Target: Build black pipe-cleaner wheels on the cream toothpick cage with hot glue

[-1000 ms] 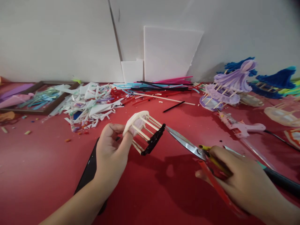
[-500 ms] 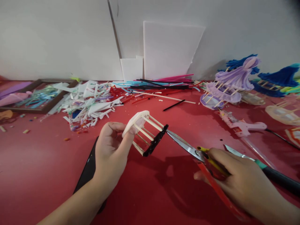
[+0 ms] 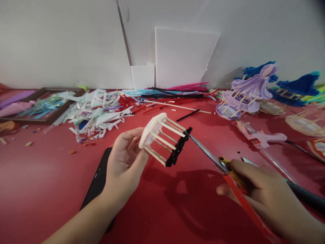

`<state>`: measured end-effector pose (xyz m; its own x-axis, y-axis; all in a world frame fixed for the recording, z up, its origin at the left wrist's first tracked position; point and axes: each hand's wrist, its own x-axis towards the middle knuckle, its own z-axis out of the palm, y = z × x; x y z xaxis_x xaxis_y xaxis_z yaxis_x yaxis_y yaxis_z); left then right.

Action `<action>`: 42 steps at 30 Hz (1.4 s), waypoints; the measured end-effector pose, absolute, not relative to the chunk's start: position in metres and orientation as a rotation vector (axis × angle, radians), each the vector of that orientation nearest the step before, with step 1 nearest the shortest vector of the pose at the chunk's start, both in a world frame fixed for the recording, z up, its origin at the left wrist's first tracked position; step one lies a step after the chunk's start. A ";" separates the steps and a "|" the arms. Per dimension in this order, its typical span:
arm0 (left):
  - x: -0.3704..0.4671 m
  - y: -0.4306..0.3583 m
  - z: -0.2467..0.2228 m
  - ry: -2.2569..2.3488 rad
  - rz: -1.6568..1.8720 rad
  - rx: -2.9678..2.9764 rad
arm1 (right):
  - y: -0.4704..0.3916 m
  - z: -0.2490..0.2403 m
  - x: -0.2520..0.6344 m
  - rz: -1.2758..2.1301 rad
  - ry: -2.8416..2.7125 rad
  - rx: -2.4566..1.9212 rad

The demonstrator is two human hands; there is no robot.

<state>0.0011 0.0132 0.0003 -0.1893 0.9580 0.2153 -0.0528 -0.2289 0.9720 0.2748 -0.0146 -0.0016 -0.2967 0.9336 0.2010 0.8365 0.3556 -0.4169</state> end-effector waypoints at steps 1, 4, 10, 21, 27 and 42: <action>0.000 0.014 0.000 1.156 1.561 1.202 | -0.013 -0.002 0.276 0.286 -2.251 -1.484; -0.001 0.014 -0.002 1.131 1.589 1.154 | -0.011 -0.001 0.274 0.177 -2.271 -1.361; -0.002 0.012 0.007 1.060 1.520 1.015 | -0.009 0.004 0.271 0.069 -2.303 -1.348; -0.011 0.013 -0.013 0.951 1.331 1.115 | -0.007 0.005 0.278 -0.039 -2.286 -1.365; -0.010 0.014 -0.010 0.881 1.300 1.253 | -0.006 0.007 0.279 -0.017 -2.296 -1.343; -0.001 0.027 -0.002 1.131 1.260 0.772 | -0.003 0.001 0.282 -0.127 -2.297 -1.314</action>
<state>-0.0012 0.0268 -0.0022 -0.0642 0.9731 -0.2214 -0.3245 0.1894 0.9267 0.2823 -0.0025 0.0011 -0.4183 0.7862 0.4549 0.8316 0.5329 -0.1562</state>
